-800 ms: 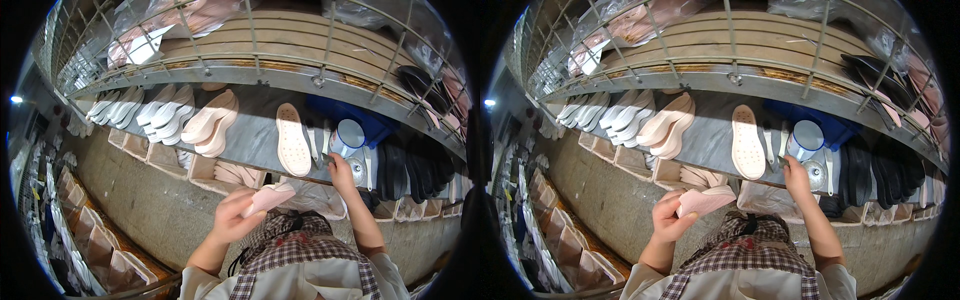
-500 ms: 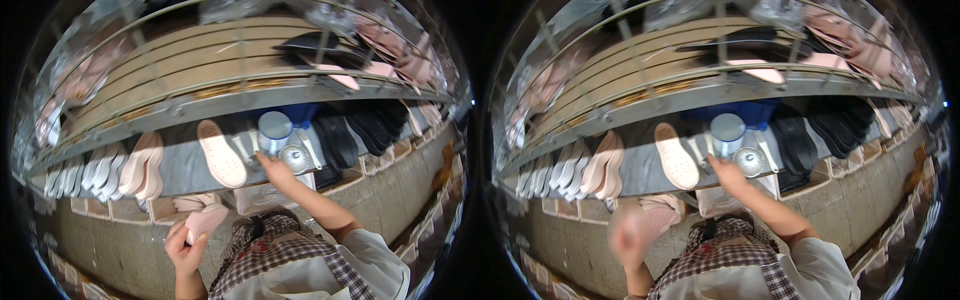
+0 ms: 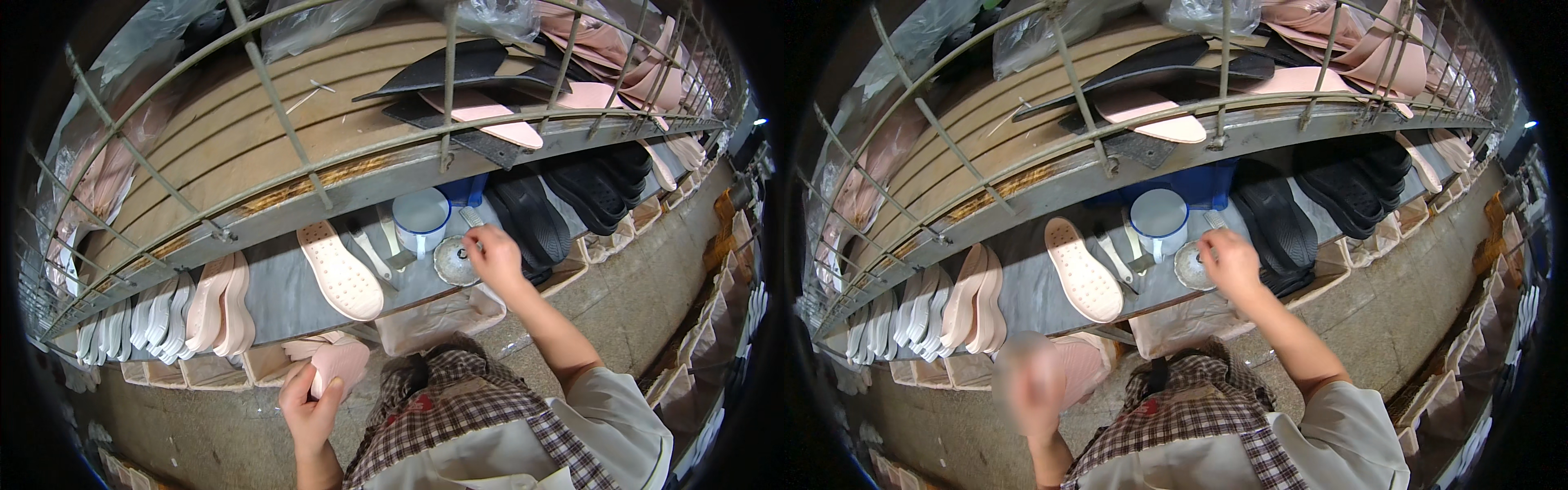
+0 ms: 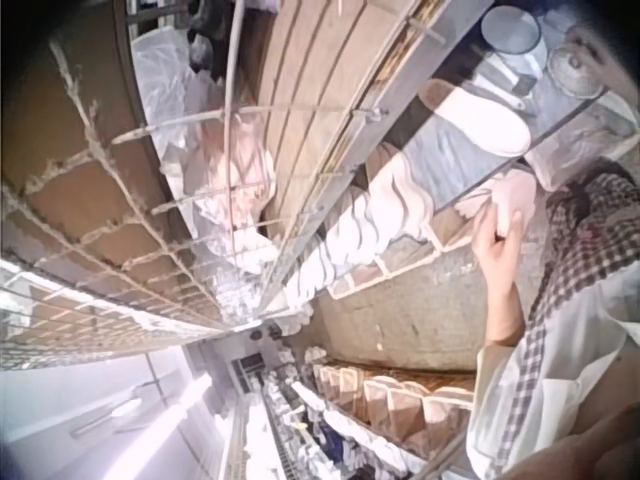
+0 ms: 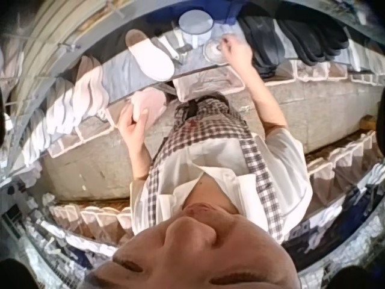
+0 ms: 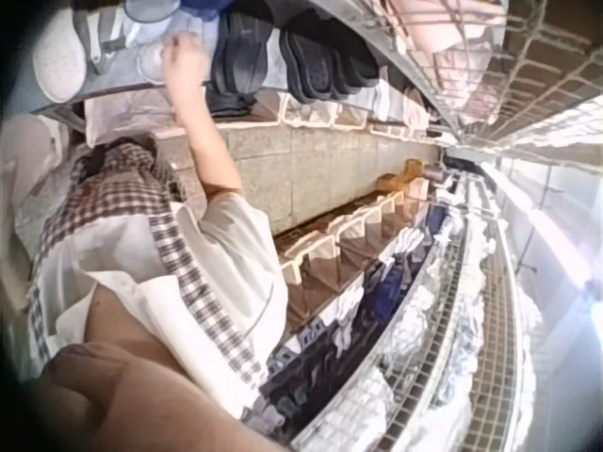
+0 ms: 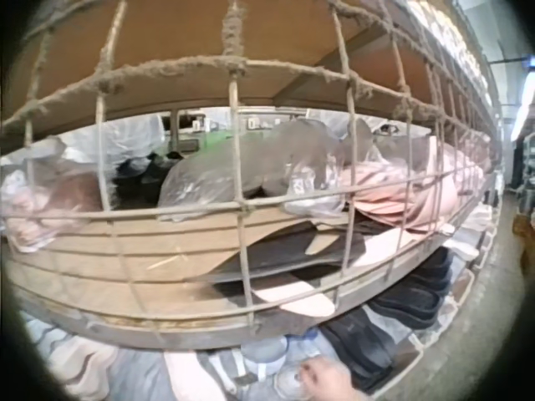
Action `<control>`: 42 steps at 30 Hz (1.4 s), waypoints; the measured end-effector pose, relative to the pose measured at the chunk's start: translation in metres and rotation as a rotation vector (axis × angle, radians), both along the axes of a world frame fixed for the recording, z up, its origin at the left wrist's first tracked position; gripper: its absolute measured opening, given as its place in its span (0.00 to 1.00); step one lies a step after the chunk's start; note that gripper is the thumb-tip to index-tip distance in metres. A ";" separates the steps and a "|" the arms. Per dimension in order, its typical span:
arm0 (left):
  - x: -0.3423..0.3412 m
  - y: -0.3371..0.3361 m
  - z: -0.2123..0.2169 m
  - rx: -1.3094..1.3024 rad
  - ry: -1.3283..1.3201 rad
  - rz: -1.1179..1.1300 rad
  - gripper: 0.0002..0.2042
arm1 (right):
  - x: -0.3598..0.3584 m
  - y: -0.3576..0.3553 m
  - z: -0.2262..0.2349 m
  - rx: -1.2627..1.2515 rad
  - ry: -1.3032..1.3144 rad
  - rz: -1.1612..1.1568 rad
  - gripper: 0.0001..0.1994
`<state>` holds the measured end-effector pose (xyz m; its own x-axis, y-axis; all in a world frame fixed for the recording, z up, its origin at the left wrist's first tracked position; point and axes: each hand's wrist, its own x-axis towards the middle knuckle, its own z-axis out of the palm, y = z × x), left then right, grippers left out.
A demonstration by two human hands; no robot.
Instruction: The person picks up pink and black slippers from a shelf, turns them over to view the soles, and uses a small red tool to point at or mark the sole surface. They then place the slippers into a basket and repeat the process with additional pairs.
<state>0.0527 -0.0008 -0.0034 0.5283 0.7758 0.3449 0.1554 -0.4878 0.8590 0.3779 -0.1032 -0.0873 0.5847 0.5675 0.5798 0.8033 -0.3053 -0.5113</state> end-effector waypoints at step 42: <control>0.009 0.003 -0.046 -0.423 -0.116 -0.153 0.16 | 0.042 -0.004 0.027 -0.698 -0.076 -0.221 0.07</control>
<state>0.0620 0.0019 -0.0492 0.6241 0.7774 0.0786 -0.0003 -0.1003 0.9950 0.4201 -0.1069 -0.0599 0.7005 0.6932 0.1697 0.7111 -0.6981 -0.0838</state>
